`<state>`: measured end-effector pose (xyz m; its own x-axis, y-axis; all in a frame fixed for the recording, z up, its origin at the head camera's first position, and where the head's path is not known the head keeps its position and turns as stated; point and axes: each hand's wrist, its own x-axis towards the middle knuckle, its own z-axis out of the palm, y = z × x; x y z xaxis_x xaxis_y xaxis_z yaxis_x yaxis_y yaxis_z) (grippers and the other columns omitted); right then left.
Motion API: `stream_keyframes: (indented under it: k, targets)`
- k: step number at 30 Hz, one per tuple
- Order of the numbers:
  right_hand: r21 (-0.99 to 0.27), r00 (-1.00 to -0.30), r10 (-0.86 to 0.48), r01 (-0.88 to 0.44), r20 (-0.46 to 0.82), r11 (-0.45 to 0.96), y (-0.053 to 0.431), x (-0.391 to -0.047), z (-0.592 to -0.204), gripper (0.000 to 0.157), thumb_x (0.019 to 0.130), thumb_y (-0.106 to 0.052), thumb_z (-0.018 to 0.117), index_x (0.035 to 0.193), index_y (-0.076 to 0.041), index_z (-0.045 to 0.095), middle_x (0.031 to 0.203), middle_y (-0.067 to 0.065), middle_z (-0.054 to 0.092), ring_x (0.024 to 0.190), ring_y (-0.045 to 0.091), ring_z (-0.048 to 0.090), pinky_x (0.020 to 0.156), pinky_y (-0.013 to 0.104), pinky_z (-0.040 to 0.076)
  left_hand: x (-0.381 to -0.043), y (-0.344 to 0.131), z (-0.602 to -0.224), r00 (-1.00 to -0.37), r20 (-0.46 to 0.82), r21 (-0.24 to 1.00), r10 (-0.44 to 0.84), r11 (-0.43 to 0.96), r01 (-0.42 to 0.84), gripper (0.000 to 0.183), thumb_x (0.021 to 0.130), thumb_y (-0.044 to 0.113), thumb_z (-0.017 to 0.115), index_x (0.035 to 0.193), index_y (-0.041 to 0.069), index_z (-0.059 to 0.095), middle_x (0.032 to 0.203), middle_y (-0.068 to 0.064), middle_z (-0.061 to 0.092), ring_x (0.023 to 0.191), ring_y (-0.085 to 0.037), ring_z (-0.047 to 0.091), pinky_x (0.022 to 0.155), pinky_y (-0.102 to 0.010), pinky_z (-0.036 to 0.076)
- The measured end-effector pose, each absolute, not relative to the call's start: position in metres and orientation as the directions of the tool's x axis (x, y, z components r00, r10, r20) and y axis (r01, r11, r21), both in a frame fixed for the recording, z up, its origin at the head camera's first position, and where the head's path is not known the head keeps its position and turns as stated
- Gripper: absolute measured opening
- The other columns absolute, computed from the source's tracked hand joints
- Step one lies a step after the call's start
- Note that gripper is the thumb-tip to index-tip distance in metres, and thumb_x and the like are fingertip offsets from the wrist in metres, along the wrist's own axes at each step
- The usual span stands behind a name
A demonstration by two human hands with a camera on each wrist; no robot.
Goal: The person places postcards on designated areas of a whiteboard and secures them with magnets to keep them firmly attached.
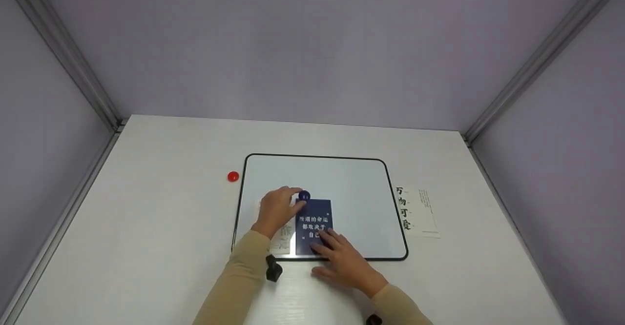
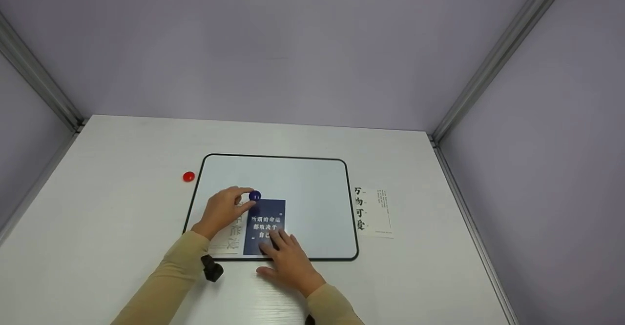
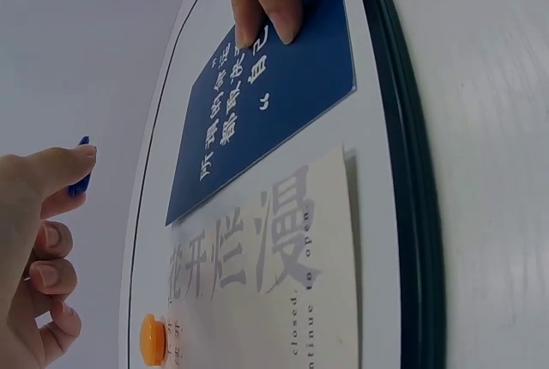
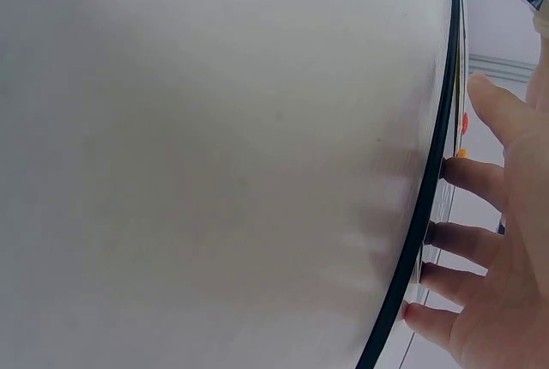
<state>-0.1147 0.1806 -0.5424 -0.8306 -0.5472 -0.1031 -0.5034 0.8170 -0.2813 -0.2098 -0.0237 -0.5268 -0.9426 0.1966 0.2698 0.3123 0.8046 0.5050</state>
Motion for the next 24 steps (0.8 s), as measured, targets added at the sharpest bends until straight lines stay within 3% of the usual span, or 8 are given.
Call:
stream_keyframes:
  k: [12, 24]
  targets:
    - [-0.292, -0.832, -0.543, -0.495, -0.113, 0.818, 0.182, -0.116, -0.542, 0.059, 0.09, -0.052, 0.059, 0.139, -0.021, 0.052, 0.154, 0.012, 0.04, 0.144, 0.038, 0.035, 0.116, 0.055, 0.034, -0.213, -0.011, -0.53, -0.961, 0.184, 0.542, 0.205, 0.794, 0.274, 0.037, 0.089, 0.033, 0.067, 0.119, 0.012, 0.068, 0.111, -0.009, 0.073, 0.099, -0.023, 0.07, 0.085, -0.038, 0.058]
    - [-0.289, -0.834, -0.531, -0.476, -0.15, 0.831, 0.18, -0.116, -0.542, 0.058, 0.09, -0.054, 0.057, 0.139, -0.023, 0.052, 0.155, 0.011, 0.038, 0.145, 0.036, 0.033, 0.118, 0.053, 0.033, -0.215, -0.001, -0.543, -0.961, 0.191, 0.547, 0.198, 0.792, 0.272, 0.036, 0.089, 0.031, 0.067, 0.119, 0.011, 0.068, 0.104, -0.01, 0.073, 0.09, -0.023, 0.071, 0.08, -0.038, 0.059]
